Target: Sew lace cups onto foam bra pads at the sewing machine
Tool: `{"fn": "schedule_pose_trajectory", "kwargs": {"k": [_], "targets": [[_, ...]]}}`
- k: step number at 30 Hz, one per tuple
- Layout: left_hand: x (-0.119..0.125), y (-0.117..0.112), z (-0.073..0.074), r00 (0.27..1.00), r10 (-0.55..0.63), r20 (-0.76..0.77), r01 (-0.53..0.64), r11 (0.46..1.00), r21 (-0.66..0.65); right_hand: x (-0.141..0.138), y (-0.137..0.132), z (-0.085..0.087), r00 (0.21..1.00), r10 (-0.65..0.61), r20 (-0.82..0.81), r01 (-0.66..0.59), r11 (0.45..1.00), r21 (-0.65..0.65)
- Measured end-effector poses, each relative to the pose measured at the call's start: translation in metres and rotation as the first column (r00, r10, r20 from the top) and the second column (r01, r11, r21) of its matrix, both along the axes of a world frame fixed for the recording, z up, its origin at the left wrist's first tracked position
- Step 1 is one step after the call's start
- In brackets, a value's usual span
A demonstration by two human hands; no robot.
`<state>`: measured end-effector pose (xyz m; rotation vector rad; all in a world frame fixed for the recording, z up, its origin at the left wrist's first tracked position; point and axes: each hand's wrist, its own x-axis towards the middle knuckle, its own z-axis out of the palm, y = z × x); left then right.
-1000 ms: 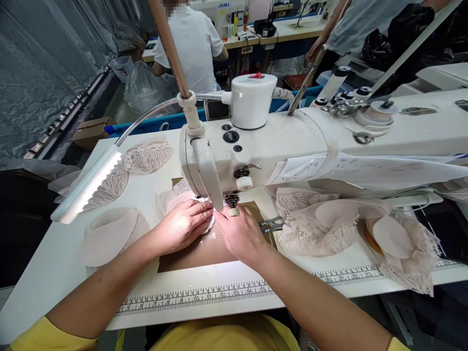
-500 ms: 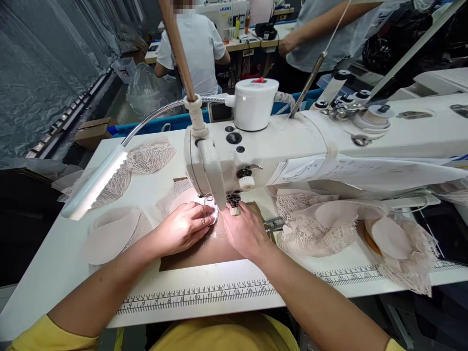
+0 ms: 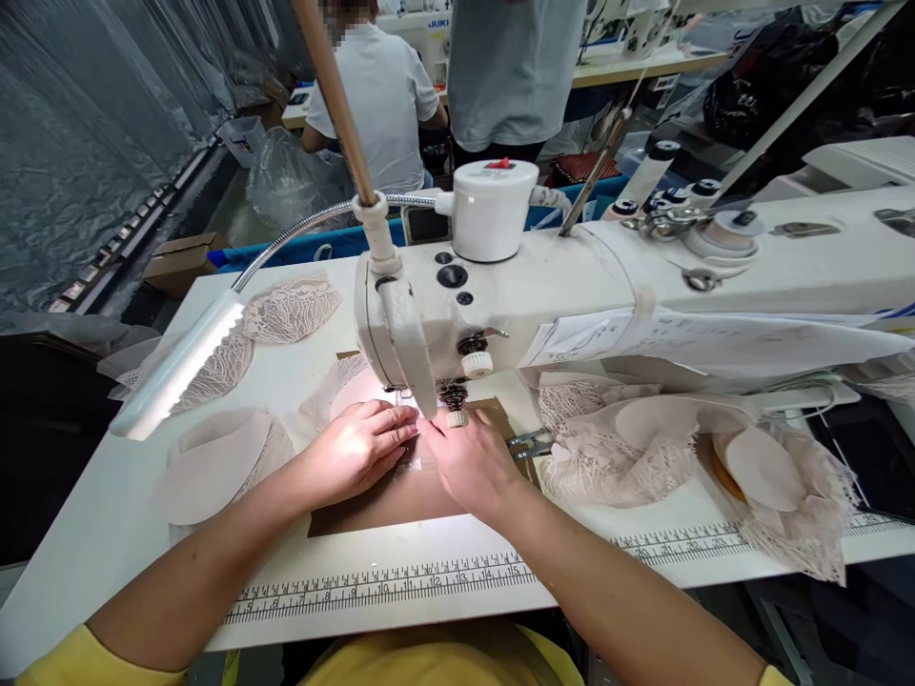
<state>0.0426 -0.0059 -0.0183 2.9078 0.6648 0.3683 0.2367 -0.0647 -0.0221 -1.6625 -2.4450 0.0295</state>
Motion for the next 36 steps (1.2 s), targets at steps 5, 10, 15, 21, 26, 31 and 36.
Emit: {"fn": "schedule_pose_trajectory", "kwargs": {"k": [5, 10, 15, 21, 26, 31, 36], "targets": [[0.000, 0.006, -0.001, 1.000, 0.007, -0.011, -0.007, 1.000, 0.026, -0.003, 0.002, 0.001, 0.999, -0.041, 0.033, 0.040, 0.998, 0.045], [0.000, 0.010, 0.000, 0.998, 0.048, -0.038, -0.047, 0.999, 0.027, -0.003, 0.003, -0.002, 0.998, -0.045, 0.033, 0.043, 0.996, 0.082], [0.002, 0.012, 0.000, 0.992, 0.116, -0.039, -0.115, 0.993, 0.026, -0.001, 0.003, -0.005, 0.999, -0.042, 0.024, 0.039, 0.995, 0.097], [0.003, 0.017, -0.001, 0.978, 0.207, -0.024, -0.207, 0.978, 0.007, 0.001, 0.004, -0.003, 0.999, -0.022, -0.035, 0.025, 0.994, 0.103], [0.000, 0.022, -0.003, 0.957, 0.292, 0.002, -0.292, 0.956, 0.032, 0.004, 0.003, -0.008, 0.998, -0.006, -0.056, 0.012, 0.994, 0.105], [-0.007, 0.028, -0.007, 0.918, 0.396, 0.019, -0.397, 0.917, 0.047, 0.006, 0.004, -0.011, 0.994, 0.036, -0.101, -0.022, 0.991, 0.130], [-0.012, 0.031, -0.010, 0.869, 0.495, 0.021, -0.495, 0.867, 0.051, 0.007, 0.006, -0.009, 0.994, 0.072, -0.084, -0.061, 0.990, 0.129]]}}
